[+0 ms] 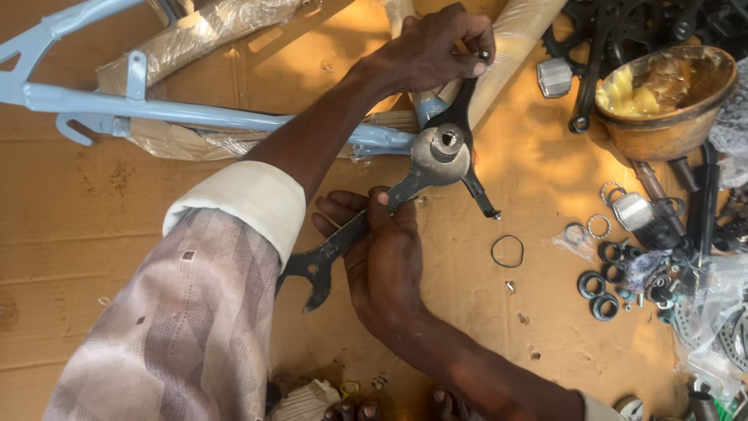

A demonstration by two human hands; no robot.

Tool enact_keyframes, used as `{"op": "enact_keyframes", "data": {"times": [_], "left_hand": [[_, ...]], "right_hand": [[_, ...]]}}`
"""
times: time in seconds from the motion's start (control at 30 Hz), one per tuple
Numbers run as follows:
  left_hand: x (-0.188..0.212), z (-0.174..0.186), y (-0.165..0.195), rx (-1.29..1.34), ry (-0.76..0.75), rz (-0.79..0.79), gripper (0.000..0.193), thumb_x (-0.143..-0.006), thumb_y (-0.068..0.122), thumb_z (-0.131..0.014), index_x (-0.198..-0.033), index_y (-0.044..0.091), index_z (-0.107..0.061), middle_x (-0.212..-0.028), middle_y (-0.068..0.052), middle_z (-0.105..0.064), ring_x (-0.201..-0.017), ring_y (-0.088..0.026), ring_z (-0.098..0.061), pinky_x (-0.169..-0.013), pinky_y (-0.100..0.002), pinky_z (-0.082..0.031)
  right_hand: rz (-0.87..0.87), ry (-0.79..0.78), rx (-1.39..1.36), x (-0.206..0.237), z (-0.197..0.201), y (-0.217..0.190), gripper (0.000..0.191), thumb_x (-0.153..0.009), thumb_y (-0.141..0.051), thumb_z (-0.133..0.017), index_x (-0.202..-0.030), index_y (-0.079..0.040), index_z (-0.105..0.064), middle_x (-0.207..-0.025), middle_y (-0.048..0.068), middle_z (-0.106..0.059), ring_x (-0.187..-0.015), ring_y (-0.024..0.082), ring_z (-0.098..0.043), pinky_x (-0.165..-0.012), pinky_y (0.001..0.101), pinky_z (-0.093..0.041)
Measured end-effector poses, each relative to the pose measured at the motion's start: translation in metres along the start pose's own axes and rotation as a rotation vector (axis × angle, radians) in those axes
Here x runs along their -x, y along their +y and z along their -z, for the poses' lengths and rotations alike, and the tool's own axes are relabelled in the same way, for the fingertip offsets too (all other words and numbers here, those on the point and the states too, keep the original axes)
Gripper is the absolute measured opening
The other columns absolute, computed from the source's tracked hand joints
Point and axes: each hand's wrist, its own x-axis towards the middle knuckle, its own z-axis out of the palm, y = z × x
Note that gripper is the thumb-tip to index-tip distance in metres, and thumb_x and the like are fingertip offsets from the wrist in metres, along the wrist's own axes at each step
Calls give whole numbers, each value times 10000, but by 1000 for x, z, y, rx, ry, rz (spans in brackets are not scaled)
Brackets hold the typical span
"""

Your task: The person assembles a bicycle frame by installing the bottom bracket. They apply grease to the bearings, insert them into the frame, and use a hammer and drift to seat the components. The person uses a wrench and pliers to tighten the locknut.

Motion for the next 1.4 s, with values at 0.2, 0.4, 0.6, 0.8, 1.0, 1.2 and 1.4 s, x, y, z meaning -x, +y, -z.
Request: {"op": "enact_keyframes", "data": {"times": [0.2, 0.4, 0.6, 0.8, 1.0, 1.2, 1.4], "left_hand": [[1, -2, -9, 229, 62, -65, 141, -854, 168, -793, -976, 105, -762, -933, 10, -776, -918, -169, -741, -875, -373, -573], [11, -3, -9, 171, 103, -18, 133, -934, 196, -748, -974, 69, -752, -777, -37, -726, -715, -165, -690, -715, -371, -559], [6, 2, 0, -38, -51, 1, 285, -1022, 282, -670, -866, 44, -667, -640, -80, -589, -572, -196, -536, -621, -428, -450], [1, -2, 3, -32, -37, 2, 409, -1021, 286, -703, -768, 2, -555, -607, -119, -455, -583, -237, -427, -614, -449, -392], [-1, -8, -1, 3, 4, -74, 299, -978, 277, -718, -832, 35, -622, -608, -90, -510, -570, -224, -473, -610, -452, -406], [-2, -1, -3, -84, 13, -93, 294, -1014, 281, -683, -871, 25, -665, -707, -143, -606, -663, -298, -581, -699, -461, -463], [7, -14, 18, 17, 153, 6, 218, -966, 279, -648, -1016, 74, -707, -846, -126, -718, -781, -283, -707, -743, -445, -534]], "right_hand": [[-61, 5, 138, 6, 33, -27, 97, -1037, -232, -469, -1047, -135, -464, -708, 70, -577, -541, 165, -499, -517, 354, -458], [-152, -109, 354, 12, 78, -68, 172, -1064, -265, -470, -993, -109, -460, -631, 70, -522, -466, 114, -360, -471, 306, -364], [-159, -137, 490, 9, 94, -85, 265, -1062, -318, -480, -948, -81, -445, -589, 72, -502, -420, 103, -309, -422, 292, -339], [-235, -188, 546, -2, 112, -108, 275, -1046, -330, -501, -925, -95, -424, -561, 72, -485, -391, 104, -288, -382, 293, -321], [-281, -183, 619, -4, 126, -121, 263, -1040, -321, -499, -934, -84, -455, -548, 82, -484, -373, 110, -288, -376, 296, -330], [-233, -271, 634, -12, 121, -119, 227, -1037, -313, -500, -954, -105, -469, -563, 59, -492, -364, 100, -326, -364, 289, -342], [-190, -397, 920, 28, 137, -107, 360, -1038, -378, -421, -1190, -104, -598, -716, 75, -629, -500, 121, -534, -487, 261, -448]]}}
